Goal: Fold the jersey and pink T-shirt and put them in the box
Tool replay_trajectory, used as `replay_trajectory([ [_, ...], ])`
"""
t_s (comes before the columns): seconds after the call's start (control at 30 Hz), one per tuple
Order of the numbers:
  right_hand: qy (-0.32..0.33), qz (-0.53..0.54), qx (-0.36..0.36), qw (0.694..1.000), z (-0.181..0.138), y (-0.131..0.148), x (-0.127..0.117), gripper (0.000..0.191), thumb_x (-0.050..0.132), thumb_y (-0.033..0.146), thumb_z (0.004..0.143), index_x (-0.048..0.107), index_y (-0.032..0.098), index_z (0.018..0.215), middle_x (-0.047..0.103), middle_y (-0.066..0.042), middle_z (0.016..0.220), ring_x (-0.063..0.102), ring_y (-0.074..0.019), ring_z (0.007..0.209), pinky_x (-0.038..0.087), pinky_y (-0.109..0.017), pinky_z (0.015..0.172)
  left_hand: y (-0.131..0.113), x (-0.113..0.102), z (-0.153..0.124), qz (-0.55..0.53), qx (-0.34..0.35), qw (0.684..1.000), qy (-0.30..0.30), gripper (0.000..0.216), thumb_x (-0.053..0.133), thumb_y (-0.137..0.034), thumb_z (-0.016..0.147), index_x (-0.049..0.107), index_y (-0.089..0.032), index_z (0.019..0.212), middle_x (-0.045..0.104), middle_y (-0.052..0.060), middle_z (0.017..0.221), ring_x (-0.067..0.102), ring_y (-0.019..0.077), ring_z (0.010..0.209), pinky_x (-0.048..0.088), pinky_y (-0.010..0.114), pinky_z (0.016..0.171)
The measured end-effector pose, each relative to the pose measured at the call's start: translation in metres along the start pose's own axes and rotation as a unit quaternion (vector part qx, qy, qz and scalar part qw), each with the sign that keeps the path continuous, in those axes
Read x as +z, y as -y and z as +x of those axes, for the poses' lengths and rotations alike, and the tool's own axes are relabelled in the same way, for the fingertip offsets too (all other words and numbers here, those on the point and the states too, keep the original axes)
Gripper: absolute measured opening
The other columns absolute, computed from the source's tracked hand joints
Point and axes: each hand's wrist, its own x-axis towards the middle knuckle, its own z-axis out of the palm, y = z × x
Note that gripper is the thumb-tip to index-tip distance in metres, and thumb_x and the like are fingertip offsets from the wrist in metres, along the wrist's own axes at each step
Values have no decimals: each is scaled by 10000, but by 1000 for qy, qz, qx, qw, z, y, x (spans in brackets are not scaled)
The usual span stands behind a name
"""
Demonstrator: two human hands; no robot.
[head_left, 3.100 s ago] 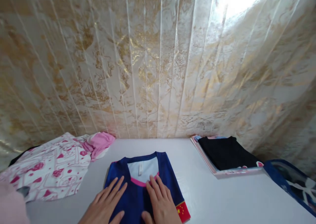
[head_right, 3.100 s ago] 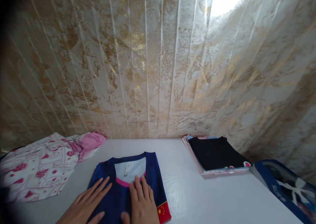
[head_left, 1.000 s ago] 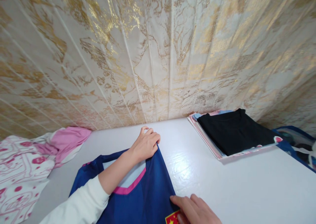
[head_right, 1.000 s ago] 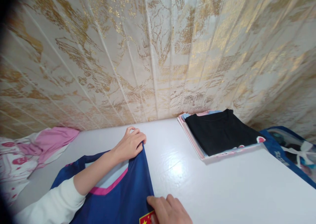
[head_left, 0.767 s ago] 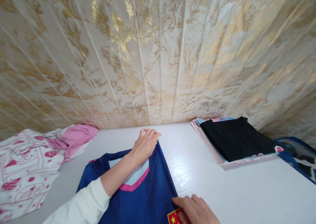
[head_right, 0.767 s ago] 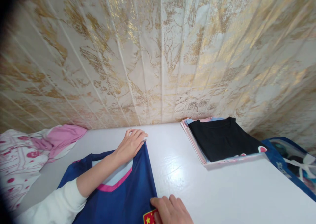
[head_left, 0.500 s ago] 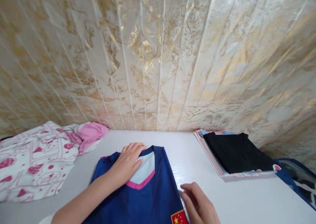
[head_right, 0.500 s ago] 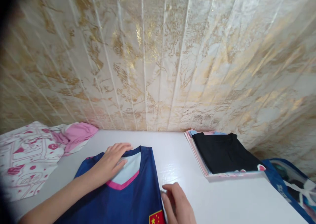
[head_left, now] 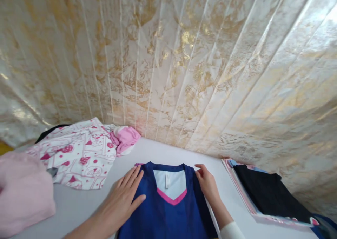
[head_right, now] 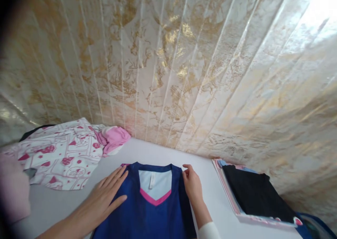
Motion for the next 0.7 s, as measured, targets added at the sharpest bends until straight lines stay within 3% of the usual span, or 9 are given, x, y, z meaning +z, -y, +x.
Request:
replay_trajectory([
  [0.1, 10, -20, 7, 1000, -2, 2, 1, 392, 356, 449, 845, 561, 202, 1070, 643, -14, 715, 632, -202, 678, 450, -312, 676, 7, -19, 18, -56, -40, 998, 13, 468, 439, -391, 948, 441, -185, 1368, 478, 139, 1430, 460, 279, 1291, 398, 408, 1021],
  [0.17, 8, -38, 14, 999, -2, 4, 2, 407, 372, 498, 842, 561, 208, 1056, 635, -11, 688, 630, -216, 659, 442, -323, 652, 12, -37, 34, -69, -92, 992, 46, 271, 464, -262, 915, 552, -183, 1159, 622, 124, 1211, 574, 269, 1123, 448, 400, 924],
  [0.23, 1, -53, 19, 998, -1, 6, 4, 370, 423, 481, 812, 562, 224, 1040, 641, -10, 696, 634, -224, 663, 434, -329, 646, 15, -51, 47, -71, -130, 984, 98, 137, 492, -211, 891, 566, -182, 1002, 670, 93, 995, 627, 258, 970, 468, 370, 820],
  [0.33, -8, -60, 17, 998, 2, 7, 5, 324, 424, 391, 790, 567, 242, 1040, 667, -17, 750, 643, -221, 689, 438, -332, 670, 14, -59, 58, -73, -154, 975, 141, 80, 530, -233, 890, 550, -198, 960, 670, 48, 816, 659, 245, 795, 460, 326, 691],
  [0.43, 0, -49, 5, 999, 4, 3, 6, 359, 388, 374, 806, 572, 223, 1075, 672, -18, 755, 640, -204, 688, 457, -320, 688, 9, -58, 62, -68, -155, 976, 140, 109, 544, -211, 881, 536, -213, 990, 677, 36, 791, 672, 244, 748, 439, 304, 637],
  [0.57, -12, -57, 6, 998, 4, -5, 8, 377, 362, 384, 816, 582, 194, 1056, 657, -32, 740, 632, -206, 663, 474, -328, 662, 7, -56, 64, -69, -135, 981, 124, 135, 519, -161, 893, 521, -243, 999, 693, 2, 814, 681, 210, 785, 434, 284, 676],
  [0.7, -38, -76, -17, 996, -6, -2, 9, 390, 377, 419, 826, 582, 180, 1056, 657, -109, 959, 648, -235, 775, 497, -389, 752, 14, -49, 61, -45, -131, 985, 104, 102, 587, -194, 880, 541, -220, 967, 686, 37, 790, 669, 246, 808, 441, 328, 729],
])
